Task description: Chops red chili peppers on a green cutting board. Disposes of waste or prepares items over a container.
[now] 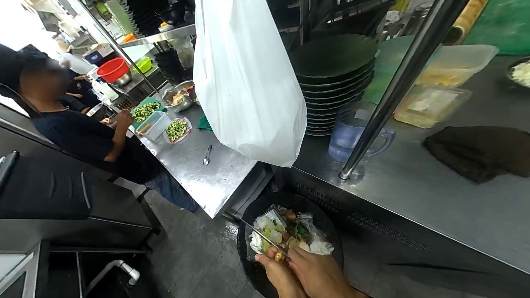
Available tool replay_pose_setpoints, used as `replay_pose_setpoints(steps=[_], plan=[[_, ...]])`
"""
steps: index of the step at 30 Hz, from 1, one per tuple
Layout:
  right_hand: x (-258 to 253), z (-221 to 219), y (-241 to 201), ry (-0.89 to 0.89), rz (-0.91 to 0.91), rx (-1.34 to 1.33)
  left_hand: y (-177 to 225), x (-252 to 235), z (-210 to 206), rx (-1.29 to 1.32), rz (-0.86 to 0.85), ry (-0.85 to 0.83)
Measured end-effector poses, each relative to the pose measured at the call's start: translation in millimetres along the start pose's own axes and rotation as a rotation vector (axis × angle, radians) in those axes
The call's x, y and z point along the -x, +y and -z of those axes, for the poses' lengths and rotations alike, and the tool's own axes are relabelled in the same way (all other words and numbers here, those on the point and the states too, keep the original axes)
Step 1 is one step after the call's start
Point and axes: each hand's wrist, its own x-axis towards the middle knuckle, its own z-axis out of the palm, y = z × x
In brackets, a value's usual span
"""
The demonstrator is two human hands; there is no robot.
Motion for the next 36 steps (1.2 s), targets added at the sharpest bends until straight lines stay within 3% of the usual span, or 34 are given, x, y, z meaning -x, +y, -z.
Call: replay_pose_setpoints(steps=[7,11,16,18,21,22,26,29,36], plan=[[2.8,-4.8,-1.8,0.021,0.020,0.048,-2.5,0.8,-6.8,0.100,0.005,0.032],[6.2,-5.9,-1.8,0.044,0.019,0.040,-3.2,-0.8,-4.4,0.061,0.026,-0.084],[2.6,2.0,-0.9,0.021,-0.010,-0.003,-1.3,-2.2,-6.5,-0.077,-0.060,-0.077],[1.9,3.7,2.2,-0.089,0.029,-0.078,-2.7,-6.3,-4.1,-0.040,-0.090,-0.095],[-4.9,18.5,15.0,-0.371,0.019,-0.288,-0.5,-7.7,3.0,0.093,0.005,-0.168],[-6.0,19.7,20.9,-0.387,0.002,-0.349,3.0,-8.1,3.8,0.132,0.039,-0.178],[-9.3,17.2,37.6,-0.217,-0.163,-0.423,15.0,-7.4,8.5,0.166,0.121,-0.202],[-16.8,18.3,45.0,-0.118,-0.266,-0.401,13.3,-12.5,14.8,0.164,0.114,-0.344],[-21.8,20.4,34.3,-0.158,-0.309,-0.330,11.4,-15.7,20.1,0.305,0.149,-0.422]])
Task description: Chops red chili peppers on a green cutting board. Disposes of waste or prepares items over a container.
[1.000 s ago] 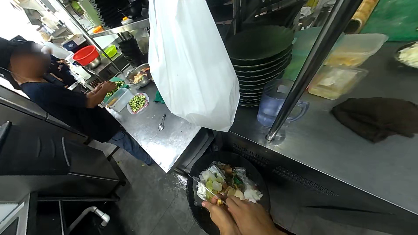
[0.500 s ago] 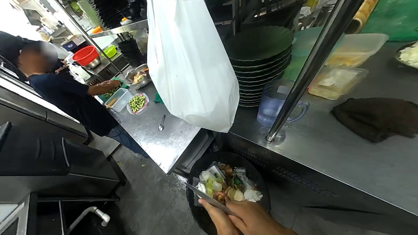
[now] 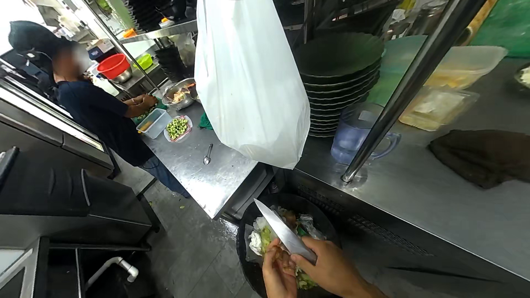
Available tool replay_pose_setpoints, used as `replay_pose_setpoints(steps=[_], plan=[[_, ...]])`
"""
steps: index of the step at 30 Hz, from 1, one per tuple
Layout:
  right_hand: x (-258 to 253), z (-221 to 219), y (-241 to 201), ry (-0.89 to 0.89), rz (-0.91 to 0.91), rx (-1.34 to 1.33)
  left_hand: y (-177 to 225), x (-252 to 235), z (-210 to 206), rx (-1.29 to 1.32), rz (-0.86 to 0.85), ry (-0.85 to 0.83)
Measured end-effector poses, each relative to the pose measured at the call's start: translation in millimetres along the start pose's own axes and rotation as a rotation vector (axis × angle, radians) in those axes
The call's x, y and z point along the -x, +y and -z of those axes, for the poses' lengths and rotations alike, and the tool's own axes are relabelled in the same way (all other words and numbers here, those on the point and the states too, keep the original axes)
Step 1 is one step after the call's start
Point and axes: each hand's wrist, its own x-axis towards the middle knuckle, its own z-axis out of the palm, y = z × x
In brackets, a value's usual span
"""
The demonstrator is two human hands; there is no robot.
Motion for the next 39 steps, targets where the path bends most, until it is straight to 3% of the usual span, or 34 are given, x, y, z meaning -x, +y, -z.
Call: replay_pose_setpoints(steps=[6,10,15,20,24,26,33,36,39], plan=[[6.0,-7.1,-14.3,-0.055,0.060,0.126,0.5,-0.9,-13.9,-0.050,0.041,0.210],[9.2,-8.8,-25.0,-0.038,0.059,0.209,-8.6,-1.4,-16.0,-0.134,-0.004,0.244],[16.5,-31.0,-23.4,0.197,0.200,0.299,-17.6,1.3,-23.7,-0.161,-0.049,0.326],[21.0,-39.7,-22.6,0.317,0.334,0.312,-15.2,1.3,-25.5,0.039,0.021,0.202],[17.7,-14.1,-30.0,0.082,0.136,0.182,-9.3,5.6,-26.5,0.019,0.067,0.236],[14.0,-12.7,-30.3,0.067,0.083,0.215,-10.9,5.4,-26.0,0.006,0.061,0.224],[19.1,-35.5,-24.9,0.314,0.310,0.356,-13.6,1.2,-30.1,-0.120,-0.103,0.298],[22.5,-41.3,-25.6,0.321,0.348,0.374,-13.7,2.9,-34.7,-0.042,-0.103,0.291],[21.6,-35.6,-22.8,0.216,0.369,0.295,-13.8,2.5,-29.6,-0.032,-0.059,0.266]])
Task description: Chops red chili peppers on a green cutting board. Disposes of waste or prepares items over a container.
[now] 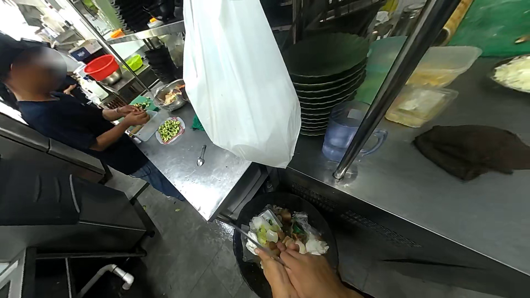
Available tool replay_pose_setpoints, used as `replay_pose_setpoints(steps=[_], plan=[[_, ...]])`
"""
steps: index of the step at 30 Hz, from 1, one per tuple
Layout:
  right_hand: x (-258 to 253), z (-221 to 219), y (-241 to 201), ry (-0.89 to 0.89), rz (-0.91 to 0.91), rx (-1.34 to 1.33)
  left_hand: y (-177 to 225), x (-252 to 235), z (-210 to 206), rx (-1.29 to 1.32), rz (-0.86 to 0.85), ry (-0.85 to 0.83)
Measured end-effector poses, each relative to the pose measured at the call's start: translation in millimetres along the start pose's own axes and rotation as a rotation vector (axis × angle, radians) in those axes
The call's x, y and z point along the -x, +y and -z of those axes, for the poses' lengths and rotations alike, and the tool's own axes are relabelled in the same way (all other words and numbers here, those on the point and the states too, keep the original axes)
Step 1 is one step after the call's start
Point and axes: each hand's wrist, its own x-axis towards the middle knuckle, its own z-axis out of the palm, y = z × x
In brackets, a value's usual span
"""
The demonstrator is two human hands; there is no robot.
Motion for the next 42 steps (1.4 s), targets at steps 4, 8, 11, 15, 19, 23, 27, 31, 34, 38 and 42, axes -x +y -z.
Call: replay_pose_setpoints(steps=[4,8,11,15,19,23,27,31,34,38,42], plan=[[-6.9,18.1,5.1,-0.177,-0.158,-0.141,0.6,-3.0,5.2,-0.030,0.050,-0.043],[-13.5,19.1,8.0,-0.185,-0.260,-0.076,-0.6,-3.1,4.2,0.015,0.095,-0.088],[-7.4,9.1,5.7,-0.046,-0.160,-0.015,-1.4,-6.2,2.3,-0.020,0.074,-0.072],[-1.2,1.4,0.3,0.062,-0.076,0.033,-0.8,-5.9,-2.1,0.036,0.116,-0.115],[-2.0,10.0,11.6,-0.067,-0.112,-0.125,1.5,-4.1,-1.8,-0.021,0.057,-0.100],[-9.7,23.4,15.2,-0.172,-0.230,-0.139,-1.7,-5.1,-1.5,-0.103,0.032,-0.077],[-4.1,9.2,10.4,-0.050,-0.111,-0.083,-2.8,-1.7,-7.5,-0.163,-0.028,-0.020],[-3.4,6.8,12.9,-0.051,-0.039,-0.101,-1.1,-1.8,-9.3,-0.149,-0.022,-0.004],[-3.3,5.2,17.7,-0.081,-0.008,-0.149,-1.5,-3.8,-5.1,-0.124,-0.011,-0.026],[-5.8,11.6,25.2,-0.203,-0.030,-0.252,3.8,-2.7,-2.9,-0.013,0.103,-0.061],[-7.6,21.4,30.9,-0.125,-0.166,-0.319,18.9,3.7,-0.7,0.105,0.275,-0.169]])
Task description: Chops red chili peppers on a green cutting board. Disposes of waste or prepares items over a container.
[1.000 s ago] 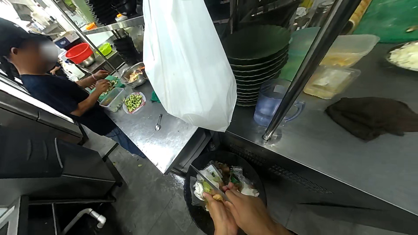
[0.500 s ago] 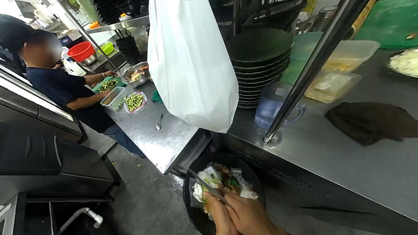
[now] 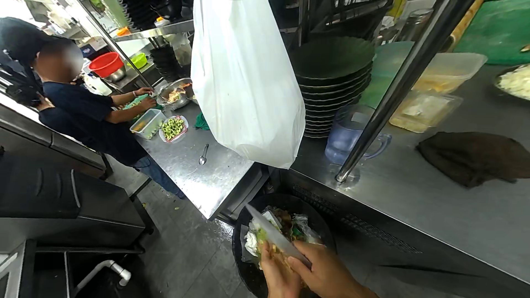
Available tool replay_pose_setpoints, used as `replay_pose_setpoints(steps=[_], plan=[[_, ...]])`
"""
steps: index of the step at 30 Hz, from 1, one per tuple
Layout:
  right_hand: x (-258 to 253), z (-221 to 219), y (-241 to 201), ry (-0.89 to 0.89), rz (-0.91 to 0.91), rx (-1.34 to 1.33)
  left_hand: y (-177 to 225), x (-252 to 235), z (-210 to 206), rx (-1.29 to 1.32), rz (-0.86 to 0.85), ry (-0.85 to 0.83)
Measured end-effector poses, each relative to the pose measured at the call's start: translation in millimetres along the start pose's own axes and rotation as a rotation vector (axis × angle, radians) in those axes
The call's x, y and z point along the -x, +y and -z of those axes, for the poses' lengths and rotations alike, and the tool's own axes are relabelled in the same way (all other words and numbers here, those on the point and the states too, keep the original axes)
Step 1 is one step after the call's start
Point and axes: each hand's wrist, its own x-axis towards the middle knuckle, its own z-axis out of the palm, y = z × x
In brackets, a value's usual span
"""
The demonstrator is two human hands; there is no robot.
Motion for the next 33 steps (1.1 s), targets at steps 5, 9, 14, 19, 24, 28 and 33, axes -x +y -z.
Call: replay_pose_setpoints(steps=[5,9,14,19,24,28,33], plan=[[-3.1,3.2,-2.7,0.045,-0.144,0.113,-0.2,-3.5,7.5,0.017,0.008,-0.028],[-1.5,-6.1,-17.1,-0.009,-0.133,0.219,-9.7,-1.5,7.5,-0.079,-0.113,-0.036],[4.0,-21.9,-22.4,0.079,0.032,0.264,-23.0,-3.1,10.5,-0.252,-0.247,0.004],[7.8,-15.9,-20.5,-0.005,0.005,0.198,-18.8,-0.2,17.7,-0.079,-0.182,-0.029],[4.6,-16.6,-20.9,0.000,-0.021,0.235,-17.9,2.1,14.1,-0.112,-0.162,-0.113],[6.4,-15.9,-15.2,-0.036,0.068,0.147,-17.5,3.3,17.2,-0.016,-0.125,-0.131],[1.9,1.8,-12.4,-0.025,-0.129,0.085,-8.2,1.4,20.5,0.004,-0.109,-0.148]])
